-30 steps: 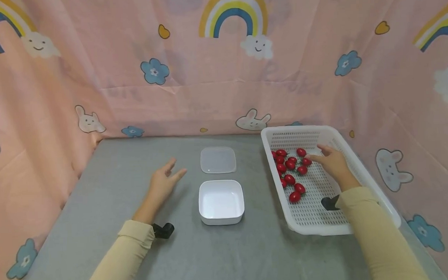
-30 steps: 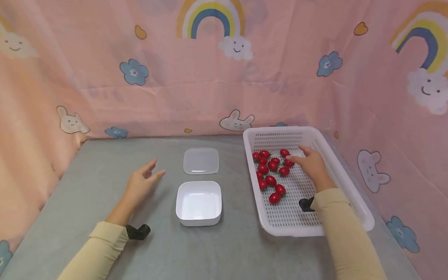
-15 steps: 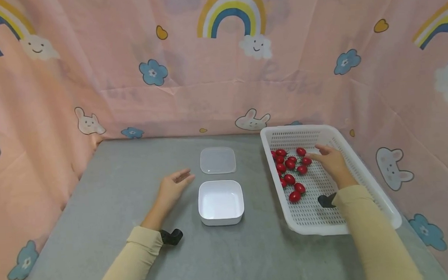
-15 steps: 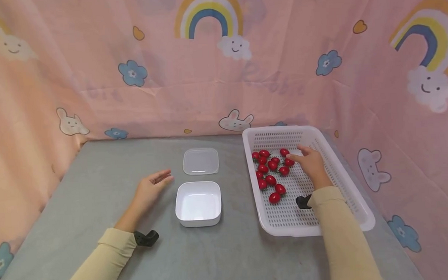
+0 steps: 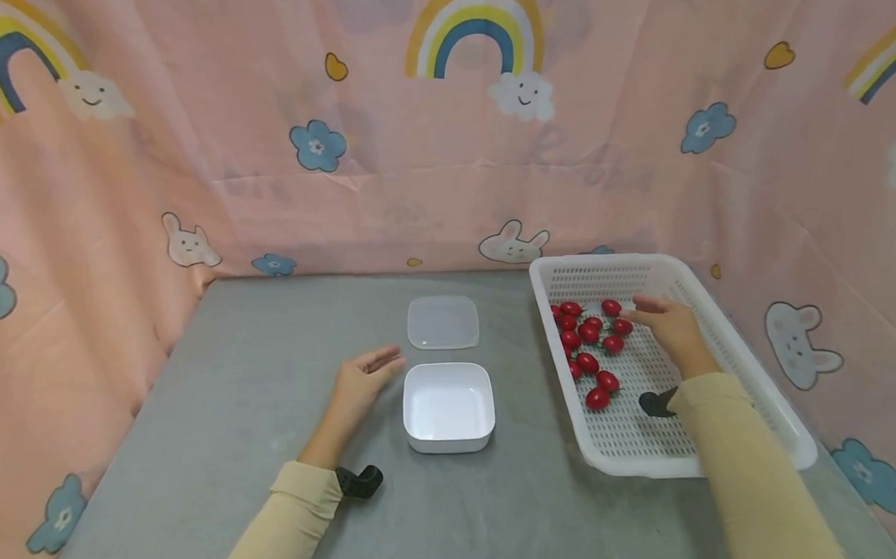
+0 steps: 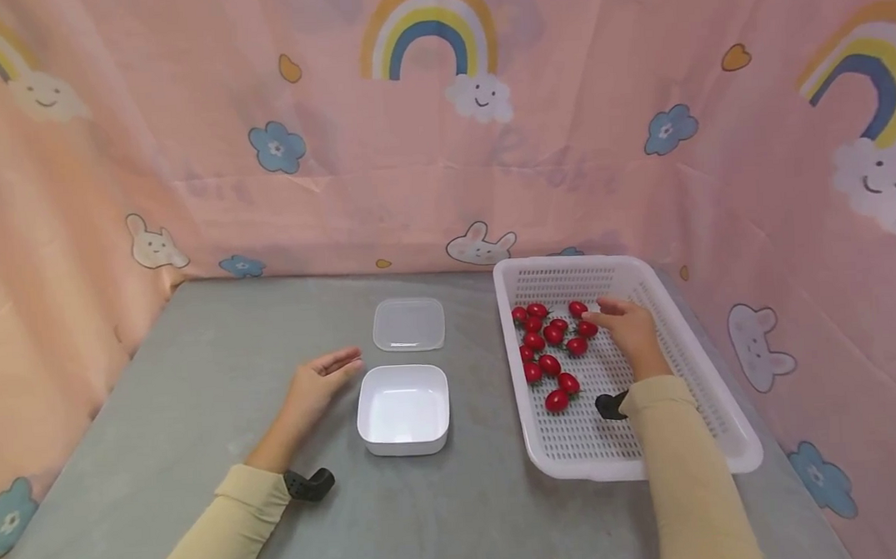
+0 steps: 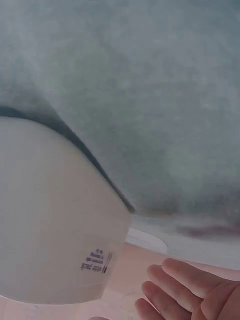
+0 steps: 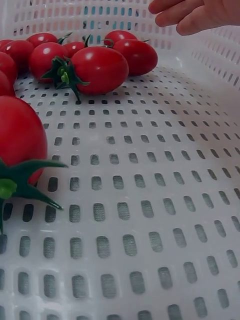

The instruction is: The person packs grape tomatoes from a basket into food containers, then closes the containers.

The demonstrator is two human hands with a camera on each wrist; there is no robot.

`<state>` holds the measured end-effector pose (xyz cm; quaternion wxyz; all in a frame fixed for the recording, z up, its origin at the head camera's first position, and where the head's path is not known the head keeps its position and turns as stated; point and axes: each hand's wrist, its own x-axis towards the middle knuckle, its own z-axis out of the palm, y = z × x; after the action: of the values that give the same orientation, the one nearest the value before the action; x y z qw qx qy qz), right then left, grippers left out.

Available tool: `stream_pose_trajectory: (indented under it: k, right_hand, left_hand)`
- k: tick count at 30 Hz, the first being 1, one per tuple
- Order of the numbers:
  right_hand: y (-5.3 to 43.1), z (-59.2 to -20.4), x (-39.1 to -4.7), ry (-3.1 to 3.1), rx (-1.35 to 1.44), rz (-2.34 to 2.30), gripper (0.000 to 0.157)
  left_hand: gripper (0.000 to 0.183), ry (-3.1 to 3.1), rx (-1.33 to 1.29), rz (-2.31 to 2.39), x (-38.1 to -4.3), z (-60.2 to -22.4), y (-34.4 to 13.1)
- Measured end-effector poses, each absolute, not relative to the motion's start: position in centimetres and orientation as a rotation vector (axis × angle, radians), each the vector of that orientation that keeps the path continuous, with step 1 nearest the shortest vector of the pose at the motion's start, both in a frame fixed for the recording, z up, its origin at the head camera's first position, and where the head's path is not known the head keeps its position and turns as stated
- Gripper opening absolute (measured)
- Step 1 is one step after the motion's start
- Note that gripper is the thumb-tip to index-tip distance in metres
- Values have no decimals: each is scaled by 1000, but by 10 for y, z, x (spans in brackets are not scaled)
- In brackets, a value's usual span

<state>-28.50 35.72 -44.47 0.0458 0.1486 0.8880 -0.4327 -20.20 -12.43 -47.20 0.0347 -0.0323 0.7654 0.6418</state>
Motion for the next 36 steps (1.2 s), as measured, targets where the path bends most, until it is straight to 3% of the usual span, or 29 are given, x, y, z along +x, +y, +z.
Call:
stream_pose_trajectory:
  k: [6, 10, 21, 30, 36]
  right_hand:
    - [398, -510, -324, 2765, 503, -1350, 84]
    - [402, -521, -328, 2751, 509, -1387, 89]
    - [393, -502, -318, 2674, 551, -1367, 81]
    - [353, -447, -284, 2667, 581, -1362, 67]
    - [348, -441, -280, 2689, 585, -1338, 65]
  left_hand:
    - [46, 2365, -106, 1946, -197, -476, -119]
    - [47, 2363, -114, 1938, -192, -476, -118]
    - [44, 2202, -127, 2027, -193, -489, -113]
    - [39, 2136, -133, 2094, -193, -498, -112]
    - [41, 2106, -129, 2125, -193, -498, -111]
